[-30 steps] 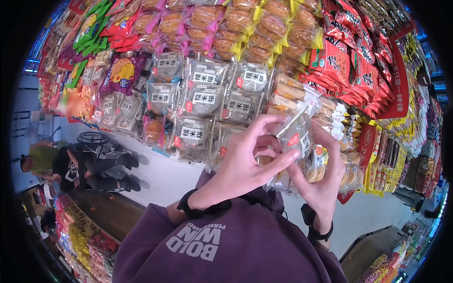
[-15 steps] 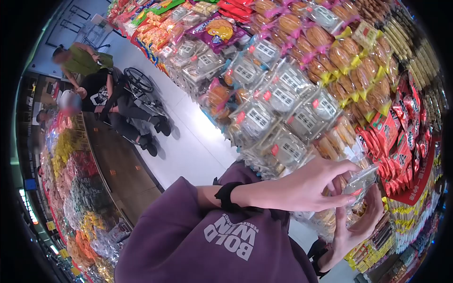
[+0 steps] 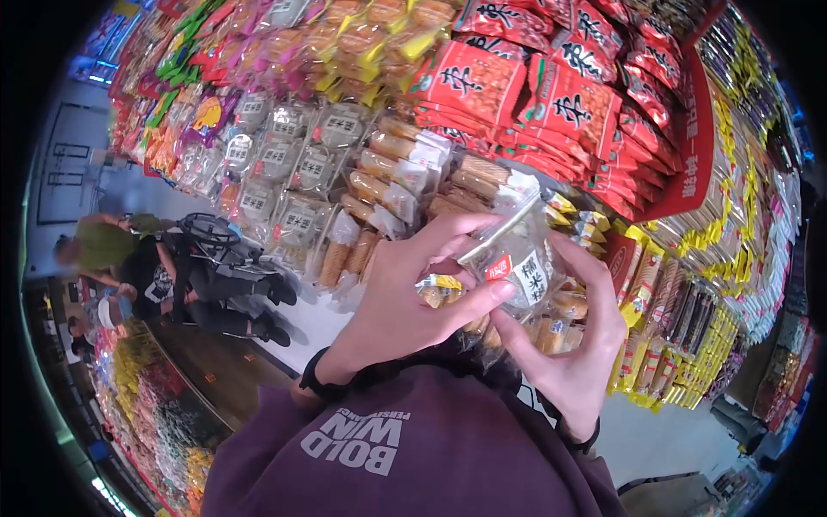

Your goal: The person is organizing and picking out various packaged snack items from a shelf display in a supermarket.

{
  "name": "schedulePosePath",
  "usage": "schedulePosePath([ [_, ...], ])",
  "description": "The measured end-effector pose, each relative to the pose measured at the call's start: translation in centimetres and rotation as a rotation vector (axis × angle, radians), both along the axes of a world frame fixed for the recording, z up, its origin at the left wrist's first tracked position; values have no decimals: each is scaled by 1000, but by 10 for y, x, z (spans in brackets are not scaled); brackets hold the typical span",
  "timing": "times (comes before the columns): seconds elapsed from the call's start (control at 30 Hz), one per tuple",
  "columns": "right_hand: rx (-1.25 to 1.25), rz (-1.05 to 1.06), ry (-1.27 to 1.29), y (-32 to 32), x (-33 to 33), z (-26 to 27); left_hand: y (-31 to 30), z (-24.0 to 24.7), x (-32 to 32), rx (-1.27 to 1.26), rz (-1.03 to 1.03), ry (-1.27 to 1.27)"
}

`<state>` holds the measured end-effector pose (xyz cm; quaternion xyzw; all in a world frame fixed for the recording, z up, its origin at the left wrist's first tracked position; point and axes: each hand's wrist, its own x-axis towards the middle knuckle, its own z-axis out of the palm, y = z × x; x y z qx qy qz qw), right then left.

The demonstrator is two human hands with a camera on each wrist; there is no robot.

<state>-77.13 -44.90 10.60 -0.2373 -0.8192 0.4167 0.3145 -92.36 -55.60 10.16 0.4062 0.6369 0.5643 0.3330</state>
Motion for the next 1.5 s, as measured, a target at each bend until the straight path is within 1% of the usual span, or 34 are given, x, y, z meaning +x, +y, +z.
schedulePosePath([
  [0.07,11,6,-4,6,2,-4,6,-5,4,-23,57,-7],
  [0.1,6,9,-10,7,3,-6,6,-6,3,-52,50,37],
  [0.2,-4,16,-12,10,1,-8,13,-4,5,-4,77,-18],
  [0.3,-3,21,-19,13,-2,-10,14,-5,4,-15,88,-22],
  [0.43,-47,7,-99,12,-5,-7,13,-12,0,38,96,35],
  [0.47,-57,1,-108,11,-6,-9,14,-12,-2,43,72,49],
  [0.53,-74,-24,-73,8,-7,-11,11,-10,-3,23,47,85],
  [0.57,-49,-17,-77,9,-8,-13,9,-6,-5,-28,46,46],
  [0.63,-95,16,-62,7,-9,-6,7,3,-3,-116,17,-43],
  [0.67,-113,16,-63,8,-9,-3,7,6,-1,-117,65,-39],
  [0.8,-108,127,-50,16,7,-7,-1,8,17,-79,128,-77],
  [0.87,-31,163,5,18,12,-10,-7,-7,24,30,187,-116],
  [0.97,-82,160,30,16,25,-14,-22,-25,34,106,212,-96],
  [1.0,-95,150,49,14,30,-15,-19,-21,41,110,242,-147],
  [1.1,-90,65,73,6,50,-17,-21,-27,51,69,147,41],
  [1.2,-65,-33,96,-1,73,-20,-18,-28,63,50,90,-61],
  [1.3,-108,-115,93,-11,103,-17,-13,-19,85,58,31,-17],
  [1.37,-87,-142,114,-12,124,-18,-11,-15,103,71,-14,41],
  [1.5,-53,-204,146,-7,179,-22,3,-16,157,114,-115,25],
])
